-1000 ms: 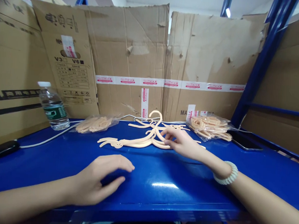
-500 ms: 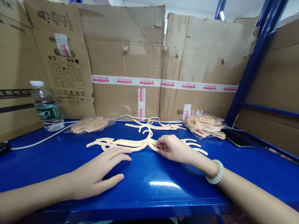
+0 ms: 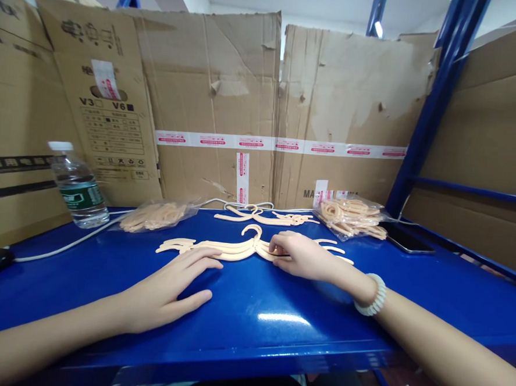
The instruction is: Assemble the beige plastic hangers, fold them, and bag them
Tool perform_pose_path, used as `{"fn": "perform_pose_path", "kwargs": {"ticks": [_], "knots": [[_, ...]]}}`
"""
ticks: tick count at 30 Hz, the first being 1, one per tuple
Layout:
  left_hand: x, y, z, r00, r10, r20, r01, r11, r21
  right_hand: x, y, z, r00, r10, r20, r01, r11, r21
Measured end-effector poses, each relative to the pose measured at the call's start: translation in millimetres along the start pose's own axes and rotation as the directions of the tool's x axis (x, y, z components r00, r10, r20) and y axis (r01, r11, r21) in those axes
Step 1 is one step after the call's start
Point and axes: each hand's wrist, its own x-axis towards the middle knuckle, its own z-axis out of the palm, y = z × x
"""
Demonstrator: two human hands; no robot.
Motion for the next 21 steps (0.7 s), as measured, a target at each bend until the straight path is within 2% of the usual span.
{"fn": "perform_pose_path", "kwargs": {"ticks": [11,18,21], "knots": [[0.2,-5.7,-1.3,0.999,-0.032,0.012,0.031,0.998,0.057,-1.4,1.4,0.6,1.0,0.024,-0.013,-0.025,0.999,-0.025],[0.4,-17.8,-4.1,0.97,-0.148,0.19,0.125,0.984,0.129,-1.3,3.9,-6.5,0.997,0.079,0.017,-0.077,0.995,-0.068],[1.4,-26.2,-6.9,0.956,-0.192,0.221,0.159,0.974,0.158,0.2,9.4,-10.8,0.99,0.129,0.061,-0.125,0.99,-0.071]]}}
